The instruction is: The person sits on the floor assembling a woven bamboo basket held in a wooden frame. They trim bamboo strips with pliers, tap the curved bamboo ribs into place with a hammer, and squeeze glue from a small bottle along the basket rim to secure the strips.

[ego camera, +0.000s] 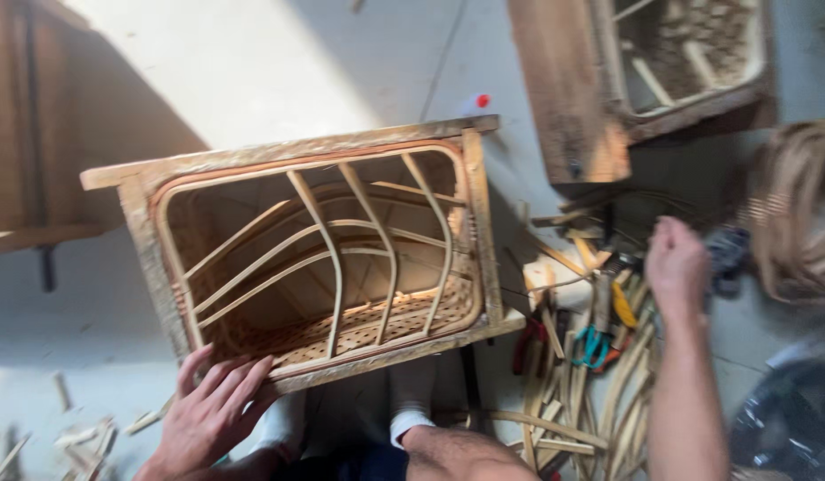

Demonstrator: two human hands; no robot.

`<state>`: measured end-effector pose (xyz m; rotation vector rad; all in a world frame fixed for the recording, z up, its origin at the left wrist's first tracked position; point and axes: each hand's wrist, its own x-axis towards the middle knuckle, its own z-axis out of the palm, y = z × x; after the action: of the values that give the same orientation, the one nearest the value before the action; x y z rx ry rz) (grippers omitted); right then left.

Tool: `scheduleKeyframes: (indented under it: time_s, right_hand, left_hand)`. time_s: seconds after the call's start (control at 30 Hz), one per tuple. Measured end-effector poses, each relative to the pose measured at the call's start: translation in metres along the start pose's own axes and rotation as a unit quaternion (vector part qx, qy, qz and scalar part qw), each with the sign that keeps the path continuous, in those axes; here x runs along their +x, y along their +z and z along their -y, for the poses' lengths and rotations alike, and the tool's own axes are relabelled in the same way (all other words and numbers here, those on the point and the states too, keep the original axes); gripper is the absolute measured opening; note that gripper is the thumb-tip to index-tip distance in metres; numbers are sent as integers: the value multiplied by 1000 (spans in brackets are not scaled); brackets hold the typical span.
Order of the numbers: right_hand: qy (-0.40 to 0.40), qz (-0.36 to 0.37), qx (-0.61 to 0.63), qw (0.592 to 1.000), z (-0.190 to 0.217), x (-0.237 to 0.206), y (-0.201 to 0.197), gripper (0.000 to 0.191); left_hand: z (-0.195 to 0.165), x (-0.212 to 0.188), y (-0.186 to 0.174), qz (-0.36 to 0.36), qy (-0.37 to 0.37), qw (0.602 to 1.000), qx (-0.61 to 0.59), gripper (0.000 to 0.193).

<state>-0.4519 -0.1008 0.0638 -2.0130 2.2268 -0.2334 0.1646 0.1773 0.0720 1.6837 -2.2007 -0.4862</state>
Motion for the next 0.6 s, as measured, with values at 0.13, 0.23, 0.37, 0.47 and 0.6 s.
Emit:
scheduleKeyframes:
  time_s: [0.13,0.23,0.37,0.47,0.6]
  right_hand:
    - [36,42,-6,998,14,-36,-6,32]
    - [29,61,21,997,31,-52,6,32]
    - [-89,31,-16,995,58,-36,33,34]
    - [-172,-6,-92,981,79,-6,62,21]
    - [-224,3,-103,969,94,1,76,20]
  left_hand:
    - [-3,-6,7,-11,-26,999,31,48]
    - [0,-12,17,-25,-42,998,32,48]
    - [11,-26,31,15,-55,997,45,56]
    - [14,-36,43,13,-95,992,83,57]
    - [26,-47,48,109,-90,974,176,58]
